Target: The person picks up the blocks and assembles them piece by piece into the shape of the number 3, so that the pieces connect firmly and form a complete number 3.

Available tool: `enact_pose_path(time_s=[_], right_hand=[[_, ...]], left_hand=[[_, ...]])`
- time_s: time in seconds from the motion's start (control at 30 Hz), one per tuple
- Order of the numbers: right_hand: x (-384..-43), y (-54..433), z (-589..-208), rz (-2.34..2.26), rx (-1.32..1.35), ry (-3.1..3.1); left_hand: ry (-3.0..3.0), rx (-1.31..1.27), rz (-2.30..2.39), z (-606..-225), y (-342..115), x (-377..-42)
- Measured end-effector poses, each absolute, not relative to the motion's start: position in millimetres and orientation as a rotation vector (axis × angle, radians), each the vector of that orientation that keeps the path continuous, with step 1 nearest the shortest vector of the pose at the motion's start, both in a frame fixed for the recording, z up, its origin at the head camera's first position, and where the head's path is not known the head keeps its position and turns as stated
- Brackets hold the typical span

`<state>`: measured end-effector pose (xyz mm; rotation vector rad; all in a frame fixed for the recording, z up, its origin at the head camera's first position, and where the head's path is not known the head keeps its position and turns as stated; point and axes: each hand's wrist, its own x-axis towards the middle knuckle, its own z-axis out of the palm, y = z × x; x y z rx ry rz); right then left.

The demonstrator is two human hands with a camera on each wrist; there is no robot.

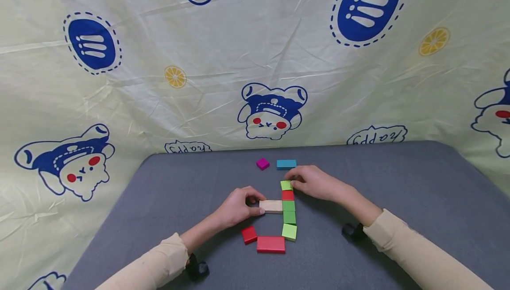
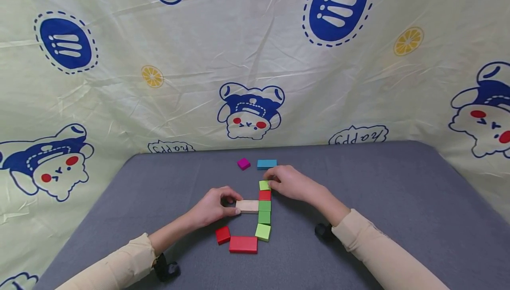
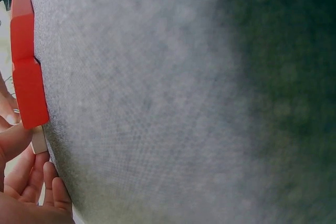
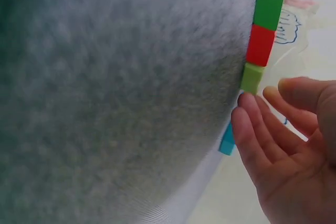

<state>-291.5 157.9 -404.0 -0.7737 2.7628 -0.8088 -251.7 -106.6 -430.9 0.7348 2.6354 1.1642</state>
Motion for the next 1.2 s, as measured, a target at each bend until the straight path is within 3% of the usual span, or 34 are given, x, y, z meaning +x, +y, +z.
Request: enact_pose_path(time_s=[0.63,1.2], right_hand=[[-238.8,159.3,-402.5,-0.72,-0.966,2.87],[-228.3,148.7,-407.2,-0.65,-0.997,2.834]], left_hand=[[2.631,0.748,1.17,-429.4,-106.3,-249.6],[2.629,0.759,1.183,-428.9,-106.5,-247.2]])
